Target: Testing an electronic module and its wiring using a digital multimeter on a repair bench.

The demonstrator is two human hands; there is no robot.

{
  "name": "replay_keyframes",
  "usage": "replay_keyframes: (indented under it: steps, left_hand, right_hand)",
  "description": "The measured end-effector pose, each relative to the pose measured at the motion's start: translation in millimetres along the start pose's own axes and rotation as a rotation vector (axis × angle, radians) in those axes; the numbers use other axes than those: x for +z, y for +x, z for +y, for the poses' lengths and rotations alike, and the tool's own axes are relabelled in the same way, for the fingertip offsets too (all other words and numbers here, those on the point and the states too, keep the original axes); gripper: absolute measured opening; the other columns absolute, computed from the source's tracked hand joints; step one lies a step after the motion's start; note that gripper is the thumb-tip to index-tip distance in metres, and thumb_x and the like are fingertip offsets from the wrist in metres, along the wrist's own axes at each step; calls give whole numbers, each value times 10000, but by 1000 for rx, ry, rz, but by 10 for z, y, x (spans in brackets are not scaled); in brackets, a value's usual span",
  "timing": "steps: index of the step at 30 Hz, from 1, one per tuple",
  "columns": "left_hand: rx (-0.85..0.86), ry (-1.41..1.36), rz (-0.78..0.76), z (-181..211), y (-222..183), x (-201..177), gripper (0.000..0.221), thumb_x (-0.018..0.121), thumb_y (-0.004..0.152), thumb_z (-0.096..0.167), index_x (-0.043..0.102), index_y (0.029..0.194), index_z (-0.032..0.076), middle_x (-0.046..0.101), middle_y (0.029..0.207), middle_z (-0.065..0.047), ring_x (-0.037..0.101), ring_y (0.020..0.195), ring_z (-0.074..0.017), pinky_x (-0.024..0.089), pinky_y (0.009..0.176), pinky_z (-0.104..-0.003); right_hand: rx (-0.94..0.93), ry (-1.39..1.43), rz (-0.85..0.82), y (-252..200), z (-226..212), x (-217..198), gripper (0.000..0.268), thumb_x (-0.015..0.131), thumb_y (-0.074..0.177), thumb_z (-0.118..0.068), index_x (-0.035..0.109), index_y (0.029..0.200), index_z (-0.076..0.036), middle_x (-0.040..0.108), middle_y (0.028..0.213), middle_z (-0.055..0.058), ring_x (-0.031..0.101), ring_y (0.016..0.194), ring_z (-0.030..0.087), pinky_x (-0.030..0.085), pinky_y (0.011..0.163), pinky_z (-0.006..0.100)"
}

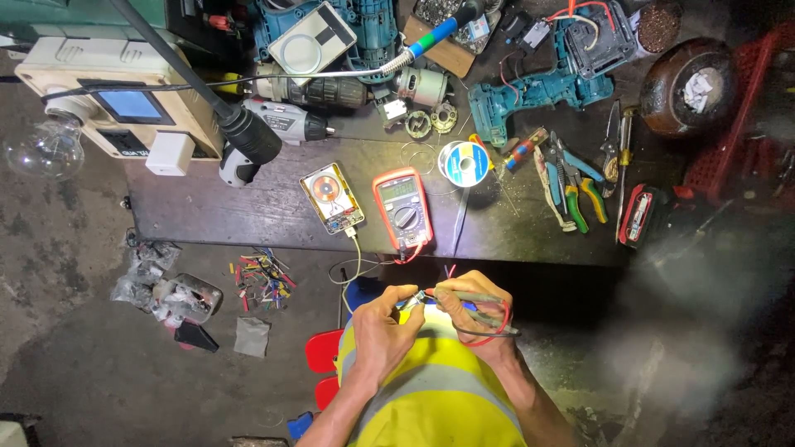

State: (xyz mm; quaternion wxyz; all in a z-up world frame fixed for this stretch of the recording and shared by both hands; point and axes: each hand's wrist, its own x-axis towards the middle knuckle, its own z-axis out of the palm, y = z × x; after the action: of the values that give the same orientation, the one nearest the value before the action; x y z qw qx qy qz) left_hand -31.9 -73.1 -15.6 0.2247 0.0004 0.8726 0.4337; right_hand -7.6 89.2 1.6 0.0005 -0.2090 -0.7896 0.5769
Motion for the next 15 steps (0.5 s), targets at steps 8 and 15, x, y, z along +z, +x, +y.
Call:
replay_keyframes:
  steps: [8, 15]
  left_hand:
    - [-12, 1, 4, 9, -3, 5, 236, 737, 783, 197, 794, 1005, 140, 815, 832, 37, 522, 500, -84, 457, 482, -284]
    - [6, -9, 18, 44, 11, -9, 236, 737, 779, 179, 792, 1003, 130, 807, 812, 29, 464, 478, -87, 411, 452, -291]
  right_hand:
    - [-27, -128, -7, 4, 41, 6, 203, 734, 916, -272, 771, 789, -119, 714, 789, 16, 679, 675, 120, 501, 587, 242]
    - [59, -41, -75, 38, -19, -31, 245, 696, 933, -290, 791, 797, -109, 706, 803, 21, 703, 647, 110, 539, 584, 223]
